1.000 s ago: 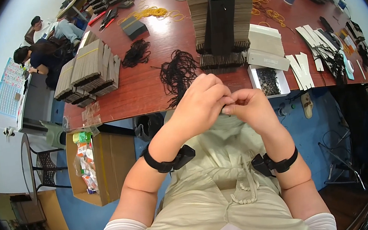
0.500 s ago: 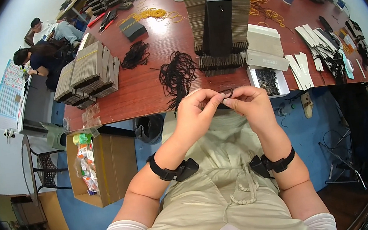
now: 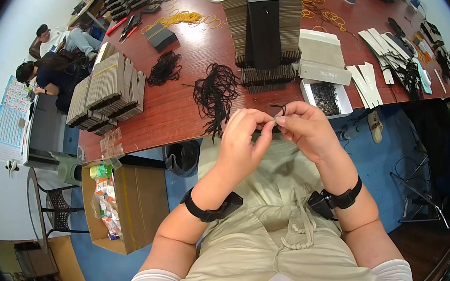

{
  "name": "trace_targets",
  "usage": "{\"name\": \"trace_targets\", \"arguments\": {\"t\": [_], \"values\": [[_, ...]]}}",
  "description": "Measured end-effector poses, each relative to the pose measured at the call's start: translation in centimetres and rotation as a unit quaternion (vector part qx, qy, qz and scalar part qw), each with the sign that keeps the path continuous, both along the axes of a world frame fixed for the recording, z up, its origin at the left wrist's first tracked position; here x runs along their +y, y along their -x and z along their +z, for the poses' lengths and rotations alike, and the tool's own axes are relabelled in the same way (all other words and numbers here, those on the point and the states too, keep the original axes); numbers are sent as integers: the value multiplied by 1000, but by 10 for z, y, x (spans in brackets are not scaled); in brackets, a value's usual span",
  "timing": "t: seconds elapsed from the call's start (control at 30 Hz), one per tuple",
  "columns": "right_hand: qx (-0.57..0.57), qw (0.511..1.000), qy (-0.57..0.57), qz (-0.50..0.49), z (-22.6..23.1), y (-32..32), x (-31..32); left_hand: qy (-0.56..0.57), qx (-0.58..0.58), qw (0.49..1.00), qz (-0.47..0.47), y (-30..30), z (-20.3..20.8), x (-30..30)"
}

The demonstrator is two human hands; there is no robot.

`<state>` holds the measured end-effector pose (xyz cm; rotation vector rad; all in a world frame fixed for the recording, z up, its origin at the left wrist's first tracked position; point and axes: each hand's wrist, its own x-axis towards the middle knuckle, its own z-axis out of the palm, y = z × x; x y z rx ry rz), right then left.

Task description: The person picks up a stack of tags and places them into a small box before threading a string through a tag and tying it into a loop.

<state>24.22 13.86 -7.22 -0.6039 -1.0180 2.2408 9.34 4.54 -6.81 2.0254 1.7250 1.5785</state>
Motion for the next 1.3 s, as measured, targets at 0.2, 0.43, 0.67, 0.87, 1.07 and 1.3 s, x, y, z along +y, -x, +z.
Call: {"name": "trace_targets", "arguments": {"t": [0.2, 0.43, 0.67, 0.87, 1.07, 1.3], "values": [[10, 1000, -20, 14, -3, -2, 3, 88, -139, 985, -45, 2, -3, -5], [7, 983, -179, -35, 0, -1, -5, 100, -148, 984, -22, 1, 2, -5], [-112, 633, -715, -275, 15, 5, -13, -76, 22, 997, 4, -1, 6, 2], [-51, 645, -707, -285, 18, 2, -9, 72, -263, 959, -84, -2, 12, -4], [-52, 663, -698, -266, 16, 4, -10, 175, -464, 851, -175, -1, 7, -2], [10, 905, -369, -210, 7, 3, -14, 160, -513, 827, -165, 0, 4, 2]]}}
